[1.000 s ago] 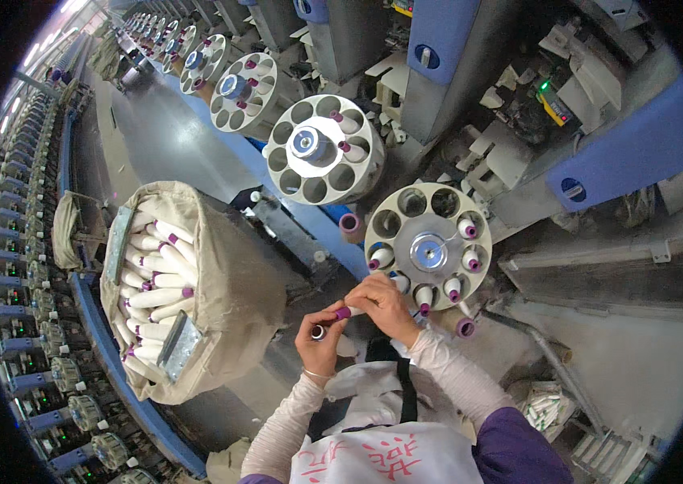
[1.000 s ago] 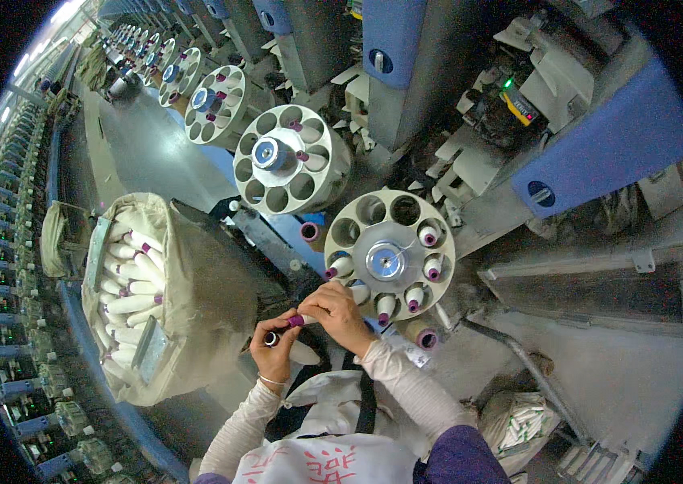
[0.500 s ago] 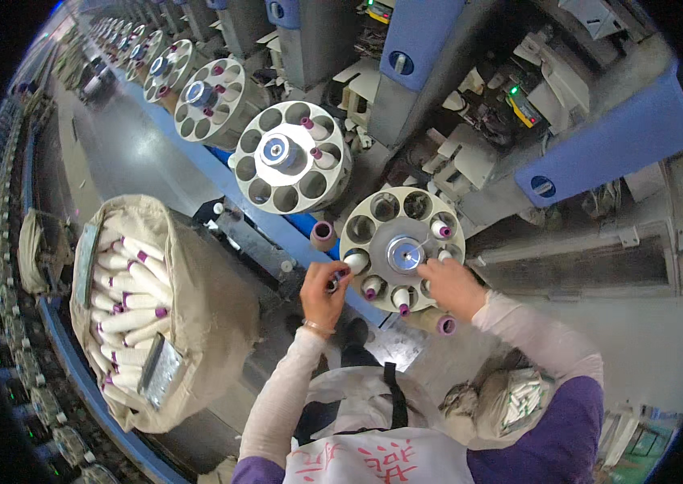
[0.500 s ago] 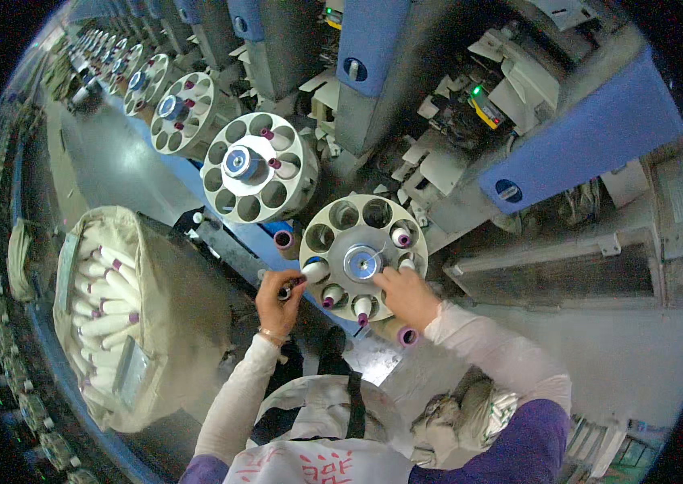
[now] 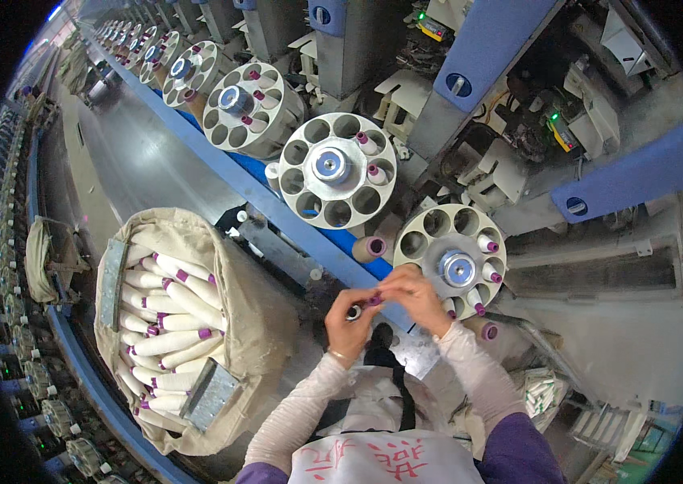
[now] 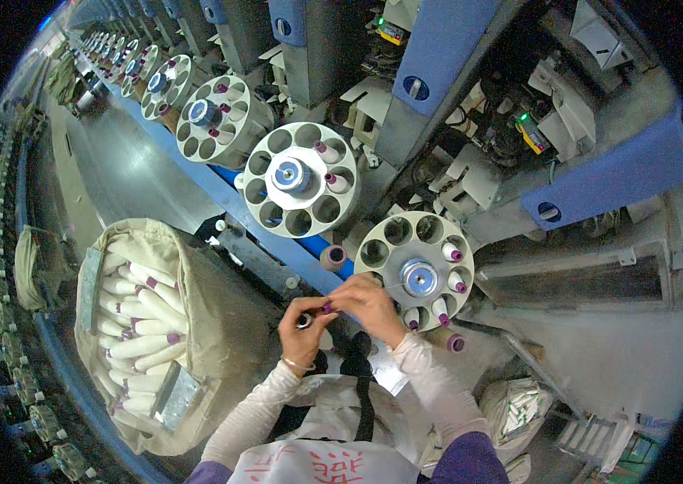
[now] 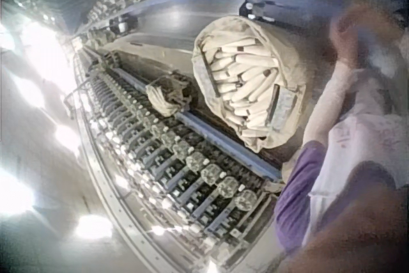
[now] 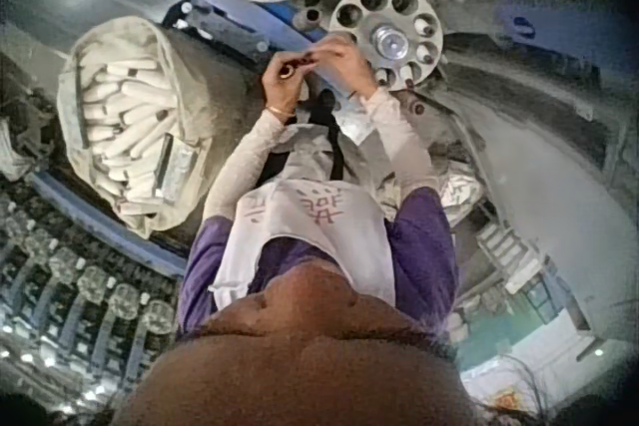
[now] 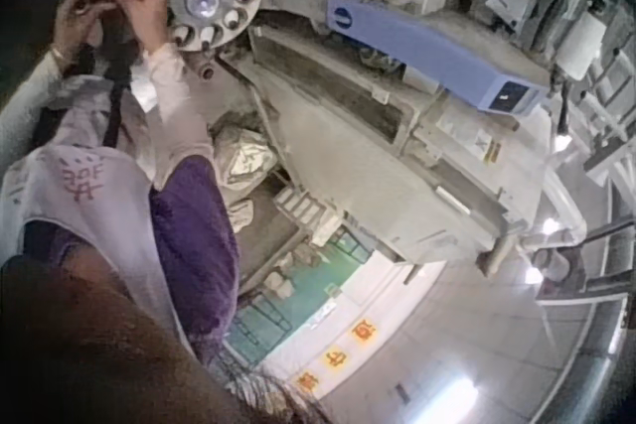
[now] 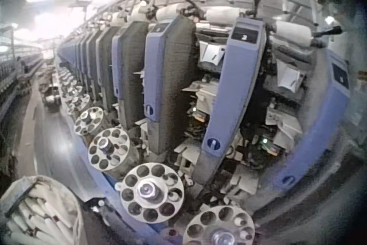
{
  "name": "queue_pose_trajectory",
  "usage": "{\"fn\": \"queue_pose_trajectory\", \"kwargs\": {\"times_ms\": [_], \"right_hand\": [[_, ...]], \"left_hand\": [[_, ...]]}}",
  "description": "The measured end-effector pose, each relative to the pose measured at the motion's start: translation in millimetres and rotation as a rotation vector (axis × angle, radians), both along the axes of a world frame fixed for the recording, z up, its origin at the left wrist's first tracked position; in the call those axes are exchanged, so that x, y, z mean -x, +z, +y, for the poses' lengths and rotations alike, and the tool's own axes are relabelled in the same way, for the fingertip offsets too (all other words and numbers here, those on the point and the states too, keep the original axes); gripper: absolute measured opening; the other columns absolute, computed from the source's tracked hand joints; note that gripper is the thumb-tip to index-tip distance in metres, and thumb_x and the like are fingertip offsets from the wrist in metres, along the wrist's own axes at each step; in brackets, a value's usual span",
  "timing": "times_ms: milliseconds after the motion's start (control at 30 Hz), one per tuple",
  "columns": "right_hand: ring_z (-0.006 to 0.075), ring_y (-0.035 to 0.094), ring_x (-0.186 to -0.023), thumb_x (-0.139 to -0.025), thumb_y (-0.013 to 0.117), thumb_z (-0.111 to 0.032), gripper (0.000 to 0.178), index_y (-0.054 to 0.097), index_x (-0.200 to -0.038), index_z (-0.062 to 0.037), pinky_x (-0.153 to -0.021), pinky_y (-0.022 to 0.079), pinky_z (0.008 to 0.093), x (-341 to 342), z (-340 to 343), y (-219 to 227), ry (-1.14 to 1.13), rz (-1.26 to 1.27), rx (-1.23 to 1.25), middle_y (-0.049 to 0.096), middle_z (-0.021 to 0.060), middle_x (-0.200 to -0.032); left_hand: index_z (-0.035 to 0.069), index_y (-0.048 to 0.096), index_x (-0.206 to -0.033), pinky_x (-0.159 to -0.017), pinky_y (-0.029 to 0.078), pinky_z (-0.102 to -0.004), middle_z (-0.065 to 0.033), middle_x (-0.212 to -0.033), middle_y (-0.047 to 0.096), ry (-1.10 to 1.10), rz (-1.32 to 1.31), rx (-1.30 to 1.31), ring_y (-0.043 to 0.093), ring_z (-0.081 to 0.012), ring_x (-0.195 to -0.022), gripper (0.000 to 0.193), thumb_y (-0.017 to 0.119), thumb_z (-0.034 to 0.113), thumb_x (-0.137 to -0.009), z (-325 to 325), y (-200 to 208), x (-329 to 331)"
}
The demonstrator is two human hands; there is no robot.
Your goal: The person repeatedly picks up white spools with purple ends from a large sack and places them into slots on rotating circular holders attached to a textile machine. The person handles the spools one at a time and continues loading them throughout the clip.
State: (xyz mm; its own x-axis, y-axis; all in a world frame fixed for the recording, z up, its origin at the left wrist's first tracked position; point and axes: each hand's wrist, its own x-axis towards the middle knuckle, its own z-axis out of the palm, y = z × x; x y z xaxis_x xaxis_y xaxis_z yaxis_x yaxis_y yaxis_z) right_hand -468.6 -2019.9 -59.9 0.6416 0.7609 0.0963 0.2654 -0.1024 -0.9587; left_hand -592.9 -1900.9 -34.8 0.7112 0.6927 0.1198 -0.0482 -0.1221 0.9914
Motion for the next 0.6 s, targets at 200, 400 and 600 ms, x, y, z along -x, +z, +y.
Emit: {"fn": "queue_pose_trajectory", "kwargs": {"times_ms": [200, 400, 600], "right_hand": [[0.0168, 0.058, -0.086, -0.090, 0.059, -0.011, 0.005, 0.059, -0.093, -0.0085, -0.082, 0.045, 0.0303, -59, -35, 87, -0.088, 0.512, -0.392, 0.060, 0.0038, -0.088], [0.0228, 0.062, -0.083, -0.098, 0.054, -0.035, 0.033, 0.058, -0.112, -0.0045, -0.077, 0.049, 0.0361, -39, 21, 145, 0.027, -0.303, 0.015, 0.066, 0.0083, -0.095], [0.0036, 0.049, -0.064, -0.094, 0.060, -0.017, 0.012, 0.064, -0.092, -0.0058, -0.057, 0.039, 0.0191, -105, -74, 110, -0.030, 0.461, 0.078, 0.056, -0.0048, -0.075]], "left_hand": [[0.003, 0.057, -0.109, -0.075, 0.050, -0.0290, -0.0105, -0.116, 0.060, -0.035, -0.056, 0.080, 0.059, -0.0149, -0.077, 0.037, 0.073, -0.004, -0.076, 23, 8, -21], [0.010, 0.050, -0.092, -0.093, 0.051, -0.0517, -0.0050, -0.085, 0.062, -0.164, -0.388, 0.835, 0.063, -0.0195, -0.088, 0.027, 0.050, 0.036, -0.100, 45, 24, -44], [0.017, 0.053, -0.076, -0.097, 0.037, -0.0745, 0.0063, -0.063, 0.055, 0.293, -0.700, 1.148, 0.062, -0.0138, -0.068, 0.033, 0.062, 0.047, -0.087, 104, 60, -52]]}}
